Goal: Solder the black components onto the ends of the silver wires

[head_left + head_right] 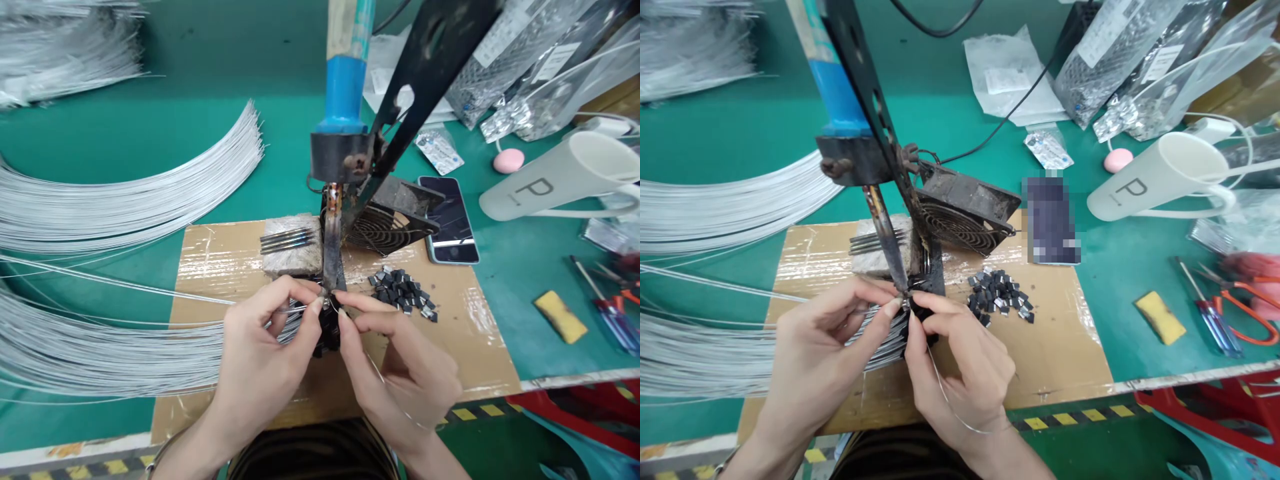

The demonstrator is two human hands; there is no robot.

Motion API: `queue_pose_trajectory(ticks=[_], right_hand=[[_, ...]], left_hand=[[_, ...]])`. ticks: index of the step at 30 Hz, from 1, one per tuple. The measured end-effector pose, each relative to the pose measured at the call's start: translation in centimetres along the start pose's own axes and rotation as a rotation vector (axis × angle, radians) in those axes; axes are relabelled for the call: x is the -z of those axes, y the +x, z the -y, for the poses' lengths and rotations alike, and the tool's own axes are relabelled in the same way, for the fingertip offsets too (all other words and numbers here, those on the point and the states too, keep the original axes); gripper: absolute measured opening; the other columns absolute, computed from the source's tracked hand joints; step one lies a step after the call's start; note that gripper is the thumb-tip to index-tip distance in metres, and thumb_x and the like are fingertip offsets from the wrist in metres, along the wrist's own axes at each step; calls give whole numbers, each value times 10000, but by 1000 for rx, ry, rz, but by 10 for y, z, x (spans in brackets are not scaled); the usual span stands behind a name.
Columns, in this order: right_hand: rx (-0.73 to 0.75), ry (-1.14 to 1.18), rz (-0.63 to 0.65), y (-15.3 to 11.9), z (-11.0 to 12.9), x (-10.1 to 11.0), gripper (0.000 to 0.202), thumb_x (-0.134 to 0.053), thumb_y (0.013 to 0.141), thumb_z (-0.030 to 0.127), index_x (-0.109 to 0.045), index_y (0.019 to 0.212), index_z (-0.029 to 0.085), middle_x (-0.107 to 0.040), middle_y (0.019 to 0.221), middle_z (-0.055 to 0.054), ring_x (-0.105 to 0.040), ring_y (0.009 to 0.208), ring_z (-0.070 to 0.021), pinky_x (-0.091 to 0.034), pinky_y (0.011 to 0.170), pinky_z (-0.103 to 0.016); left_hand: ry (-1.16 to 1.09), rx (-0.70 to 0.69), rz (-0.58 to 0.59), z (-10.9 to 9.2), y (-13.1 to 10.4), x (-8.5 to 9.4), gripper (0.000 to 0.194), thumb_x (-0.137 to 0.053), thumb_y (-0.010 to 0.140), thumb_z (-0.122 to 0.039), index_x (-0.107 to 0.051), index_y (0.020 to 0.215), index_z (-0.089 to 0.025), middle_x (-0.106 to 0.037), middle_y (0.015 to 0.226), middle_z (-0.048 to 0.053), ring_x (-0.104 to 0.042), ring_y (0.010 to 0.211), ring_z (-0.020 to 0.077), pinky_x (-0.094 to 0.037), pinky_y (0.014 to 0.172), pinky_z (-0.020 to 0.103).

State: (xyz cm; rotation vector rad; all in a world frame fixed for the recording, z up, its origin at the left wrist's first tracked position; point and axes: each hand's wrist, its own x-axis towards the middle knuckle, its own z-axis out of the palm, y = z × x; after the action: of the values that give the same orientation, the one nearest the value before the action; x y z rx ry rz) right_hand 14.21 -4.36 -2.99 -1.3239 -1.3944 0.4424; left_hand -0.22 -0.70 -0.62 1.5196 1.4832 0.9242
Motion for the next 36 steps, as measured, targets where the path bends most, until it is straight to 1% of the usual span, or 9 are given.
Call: queue_pose_trajectory(ticks=[4, 11, 16, 19, 26, 30, 32, 34, 36], right_hand=[[17, 10, -6, 1, 1, 0, 193, -737, 885, -11, -698, 901, 177, -854, 929, -78, -845, 869, -201, -695, 797, -259], [15, -1, -19, 0, 1, -1, 195, -739, 892, -8, -704, 904, 183, -856, 943, -78, -846, 863, -213, -701, 781, -271], [16, 1, -18, 1, 2, -1, 196, -743, 885, -13, -703, 908, 177, -856, 951, -79, -845, 860, -205, -700, 791, -270], [4, 11, -10, 1, 2, 0, 193, -738, 883, -6, -698, 901, 182, -854, 951, -74, -845, 847, -200, -698, 790, -270], [-30, 15, 10, -3, -2, 1, 188, -732, 889, -3, -686, 881, 179, -856, 987, -83, -845, 885, -203, -684, 807, -265], [-74, 70, 24, -5, -4, 0, 185, -738, 886, 6, -693, 890, 186, -854, 1024, -61, -830, 852, -169, -671, 814, -263], [-112, 115, 34, -6, -6, 1, 184, -742, 888, 18, -694, 894, 195, -849, 1058, -49, -823, 873, -161, -659, 820, -264], [-149, 144, 34, -7, -9, 4, 180, -737, 897, 29, -693, 894, 204, -840, 1081, -45, -818, 935, -175, -645, 853, -284], [-186, 142, -1, -7, -14, 10, 167, -733, 910, 49, -693, 879, 209, -831, 1057, -45, -809, 975, -196, -632, 899, -323]], left_hand=[[-6, -11, -2, 1, 0, -1, 126, -696, 897, -157, -727, 816, -248, -782, 873, -51, -734, 819, 111, -543, 671, 151], [-11, -10, -1, 0, -1, 0, 125, -693, 908, -161, -727, 824, -248, -786, 889, -41, -740, 843, 124, -549, 678, 164], [-13, -10, -3, 3, -2, 0, 122, -692, 917, -169, -729, 839, -255, -784, 899, -44, -737, 855, 124, -555, 704, 169], [-11, 5, -1, 2, -1, 0, 117, -697, 910, -175, -728, 824, -248, -784, 889, -40, -739, 844, 129, -553, 686, 171], [-20, 35, 7, -1, 3, -2, 114, -697, 891, -172, -730, 799, -231, -782, 852, -30, -738, 793, 131, -541, 633, 169], [-39, 49, 22, -1, 3, -1, 120, -692, 893, -165, -717, 791, -224, -781, 844, -23, -734, 787, 134, -534, 619, 178], [-41, 57, 36, 1, 1, 0, 123, -691, 904, -170, -715, 796, -224, -785, 860, -18, -741, 805, 141, -541, 637, 190], [-46, 65, 49, 3, -1, 2, 119, -694, 918, -184, -716, 809, -225, -792, 890, -11, -753, 835, 152, -557, 675, 208], [-55, 70, 47, 4, -3, 3, 117, -698, 927, -200, -715, 813, -225, -793, 900, -5, -759, 842, 162, -570, 703, 230]])
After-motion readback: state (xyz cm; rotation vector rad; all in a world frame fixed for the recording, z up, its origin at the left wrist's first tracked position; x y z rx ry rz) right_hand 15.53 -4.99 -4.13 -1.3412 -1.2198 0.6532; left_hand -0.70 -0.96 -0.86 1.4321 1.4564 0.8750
